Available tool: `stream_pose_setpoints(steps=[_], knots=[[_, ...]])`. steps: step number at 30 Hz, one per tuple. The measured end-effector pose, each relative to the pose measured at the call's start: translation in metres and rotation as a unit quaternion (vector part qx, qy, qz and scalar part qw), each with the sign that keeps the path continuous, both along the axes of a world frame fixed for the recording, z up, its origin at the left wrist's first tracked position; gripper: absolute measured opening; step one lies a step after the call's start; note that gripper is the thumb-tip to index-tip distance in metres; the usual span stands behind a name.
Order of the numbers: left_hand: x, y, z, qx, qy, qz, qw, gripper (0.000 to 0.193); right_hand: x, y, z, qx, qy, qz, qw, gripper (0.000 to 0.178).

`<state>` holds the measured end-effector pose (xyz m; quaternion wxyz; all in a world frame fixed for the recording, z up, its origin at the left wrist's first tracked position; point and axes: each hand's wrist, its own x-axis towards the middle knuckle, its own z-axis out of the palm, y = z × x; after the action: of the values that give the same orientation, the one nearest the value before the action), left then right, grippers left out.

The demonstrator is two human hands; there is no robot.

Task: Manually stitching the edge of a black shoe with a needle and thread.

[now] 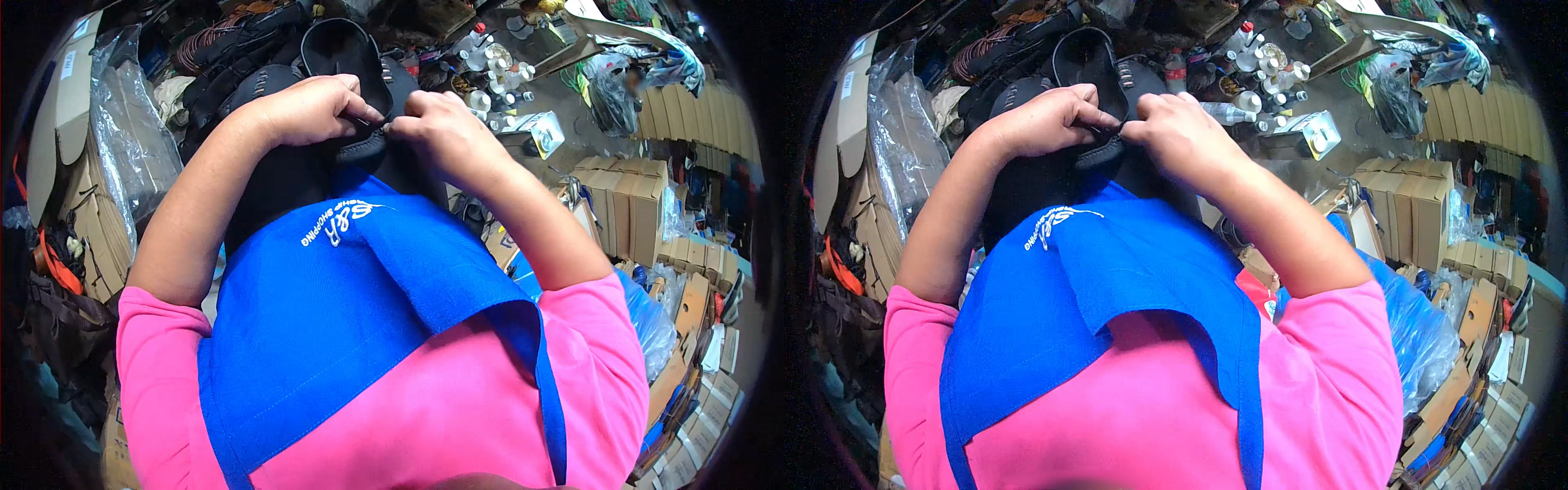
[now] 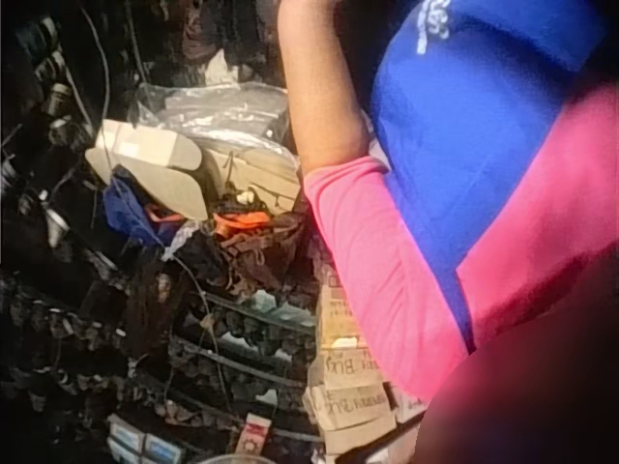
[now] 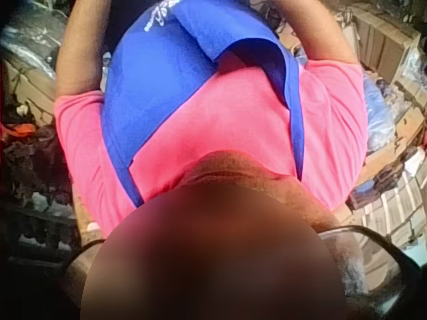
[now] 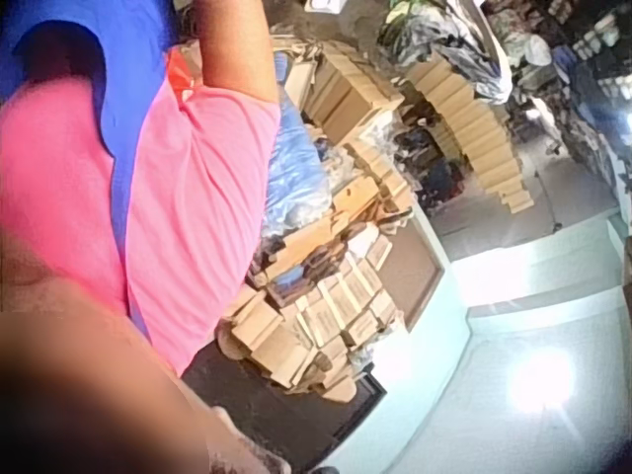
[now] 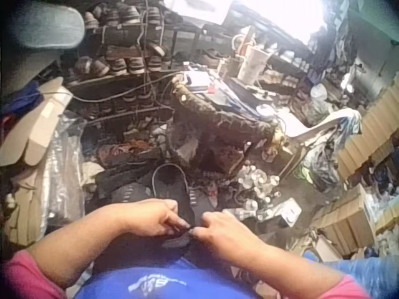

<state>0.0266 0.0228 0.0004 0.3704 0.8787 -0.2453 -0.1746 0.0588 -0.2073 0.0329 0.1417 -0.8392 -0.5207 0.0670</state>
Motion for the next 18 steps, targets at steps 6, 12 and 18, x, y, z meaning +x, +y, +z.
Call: stream_pose_setpoints(steps=[6,12,18], knots=[[0.000,-0.006,-0.005,-0.041,-0.068,0.057,0.995,0.027,0.008,0.025,0.012,-0.128,-0.005,0.035,0.991,0.018],[0.003,-0.003,-0.010,-0.069,-0.060,0.093,0.992,0.027,0.005,0.015,0.012,-0.091,0.121,-0.047,0.987,0.015],[-0.018,-0.012,-0.002,-0.004,-0.131,0.241,0.962,0.040,0.008,0.024,-0.012,-0.016,0.153,-0.084,0.985,0.017]])
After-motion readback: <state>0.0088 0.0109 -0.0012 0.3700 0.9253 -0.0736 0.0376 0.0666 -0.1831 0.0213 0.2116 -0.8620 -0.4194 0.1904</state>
